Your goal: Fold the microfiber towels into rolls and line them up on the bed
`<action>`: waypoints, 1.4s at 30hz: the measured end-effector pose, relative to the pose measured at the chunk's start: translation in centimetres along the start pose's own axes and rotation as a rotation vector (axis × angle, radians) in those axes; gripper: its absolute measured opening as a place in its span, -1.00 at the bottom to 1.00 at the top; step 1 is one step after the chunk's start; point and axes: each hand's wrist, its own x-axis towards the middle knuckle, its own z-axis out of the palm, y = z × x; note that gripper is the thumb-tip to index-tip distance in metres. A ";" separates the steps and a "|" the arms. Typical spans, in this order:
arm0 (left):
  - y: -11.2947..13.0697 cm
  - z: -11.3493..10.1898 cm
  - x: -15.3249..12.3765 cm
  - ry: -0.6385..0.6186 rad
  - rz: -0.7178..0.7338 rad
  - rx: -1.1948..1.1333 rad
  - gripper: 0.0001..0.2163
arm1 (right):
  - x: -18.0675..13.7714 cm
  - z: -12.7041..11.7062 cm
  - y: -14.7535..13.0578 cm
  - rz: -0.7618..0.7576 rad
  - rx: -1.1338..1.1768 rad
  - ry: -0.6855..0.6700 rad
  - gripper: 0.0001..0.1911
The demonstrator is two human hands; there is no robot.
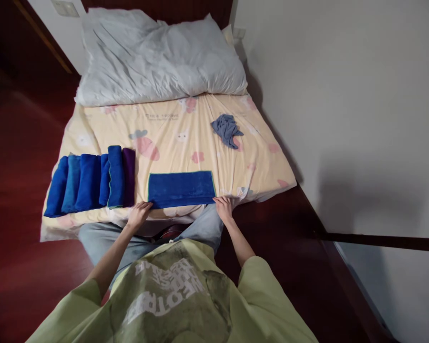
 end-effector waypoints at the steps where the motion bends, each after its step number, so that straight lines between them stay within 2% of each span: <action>1: 0.0 0.3 -0.2 0.028 -0.033 -0.026 -0.64 | -0.3 0.1 -0.1 0.022 0.028 0.019 -0.55; 8: -0.7 1.7 -0.1 0.237 -0.235 -0.267 -0.65 | 0.7 0.2 0.0 0.114 0.293 0.095 -0.59; 11: -0.5 1.9 0.2 0.270 -0.349 -0.297 -0.68 | 1.5 0.1 0.5 0.163 0.381 0.072 -0.65; 16: 0.1 1.7 1.4 0.268 -0.489 -0.282 -0.60 | 3.1 0.5 0.8 0.337 0.398 0.074 -0.66; 27: 0.2 1.2 4.0 0.252 -0.594 -0.243 -0.66 | 5.7 1.6 0.5 0.549 0.307 0.061 -0.70; 34: 0.6 0.8 4.3 0.241 -0.633 -0.216 -0.63 | 6.3 1.6 0.4 0.585 0.327 0.090 -0.77; 42: 1.4 0.6 4.2 0.241 -0.661 -0.169 -0.64 | 6.4 1.1 -0.5 0.638 0.282 0.064 -0.76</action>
